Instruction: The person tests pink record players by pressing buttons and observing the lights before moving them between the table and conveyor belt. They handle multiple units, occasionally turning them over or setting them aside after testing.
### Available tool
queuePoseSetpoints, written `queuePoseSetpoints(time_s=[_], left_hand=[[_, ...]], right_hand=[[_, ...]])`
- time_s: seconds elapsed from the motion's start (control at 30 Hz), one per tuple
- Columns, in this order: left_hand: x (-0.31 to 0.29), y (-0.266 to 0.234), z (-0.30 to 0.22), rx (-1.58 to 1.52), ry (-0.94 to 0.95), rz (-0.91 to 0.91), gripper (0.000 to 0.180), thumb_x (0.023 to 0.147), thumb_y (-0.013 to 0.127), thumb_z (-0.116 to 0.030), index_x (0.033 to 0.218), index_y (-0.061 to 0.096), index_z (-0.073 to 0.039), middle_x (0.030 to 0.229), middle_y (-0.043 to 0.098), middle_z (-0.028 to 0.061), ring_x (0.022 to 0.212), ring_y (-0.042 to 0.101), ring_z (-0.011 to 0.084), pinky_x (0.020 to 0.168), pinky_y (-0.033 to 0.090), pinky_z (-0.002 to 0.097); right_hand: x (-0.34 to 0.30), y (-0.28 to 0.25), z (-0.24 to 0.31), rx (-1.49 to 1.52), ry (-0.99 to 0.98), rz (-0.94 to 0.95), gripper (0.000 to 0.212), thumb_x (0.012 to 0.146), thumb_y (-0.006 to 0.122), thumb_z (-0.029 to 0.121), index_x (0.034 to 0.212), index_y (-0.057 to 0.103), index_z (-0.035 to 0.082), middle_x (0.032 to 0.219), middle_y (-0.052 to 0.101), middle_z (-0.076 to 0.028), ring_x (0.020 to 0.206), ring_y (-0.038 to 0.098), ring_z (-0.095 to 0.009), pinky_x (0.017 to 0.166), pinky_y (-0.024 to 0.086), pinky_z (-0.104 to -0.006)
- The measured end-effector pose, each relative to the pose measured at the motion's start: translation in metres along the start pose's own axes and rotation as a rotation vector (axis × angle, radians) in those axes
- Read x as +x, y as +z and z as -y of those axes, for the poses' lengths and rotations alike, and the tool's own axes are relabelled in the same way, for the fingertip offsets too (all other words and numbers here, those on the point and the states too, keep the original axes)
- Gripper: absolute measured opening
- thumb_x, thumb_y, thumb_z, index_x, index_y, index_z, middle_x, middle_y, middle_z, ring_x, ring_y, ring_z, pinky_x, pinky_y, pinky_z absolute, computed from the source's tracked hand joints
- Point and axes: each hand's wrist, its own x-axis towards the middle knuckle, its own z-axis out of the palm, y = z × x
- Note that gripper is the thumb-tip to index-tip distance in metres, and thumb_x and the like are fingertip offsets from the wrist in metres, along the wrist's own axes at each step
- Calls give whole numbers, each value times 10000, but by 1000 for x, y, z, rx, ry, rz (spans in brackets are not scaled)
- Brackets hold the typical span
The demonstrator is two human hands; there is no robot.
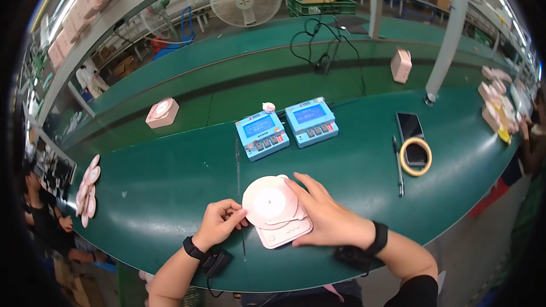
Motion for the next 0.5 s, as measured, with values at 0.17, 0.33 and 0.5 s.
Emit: queuePoseSetpoints(time_s=[0.17, 0.33, 0.5], left_hand=[[-4, -12, 0, 148, 26, 48, 189, 913, 637, -136, 993, 643, 34, 766, 692, 74, 620, 616, 70, 559, 484, 198], [0, -16, -1, 197, 77, 57, 224, 899, 640, -127, 1054, 642, 34, 786, 701, 67, 623, 615, 61, 562, 479, 194], [-1, -21, -4, 256, 101, 83, 244, 876, 667, -137, 1064, 650, 18, 763, 669, 42, 607, 581, 62, 558, 459, 204]], right_hand=[[15, 3, -33, 183, -164, 40, 1034, 689, 845, 276, 1490, 241, 26, 1515, 264, -232, 1404, 297, -346, 1143, 265, -401], [9, 7, -33, 267, -162, 17, 882, 797, 742, 161, 1498, 226, 26, 1520, 302, -176, 1412, 300, -294, 1139, 274, -371], [10, 37, -34, 770, 46, -36, 740, 902, 596, 85, 1515, 186, 29, 1536, 285, -154, 1415, 292, -249, 1141, 246, -350]])
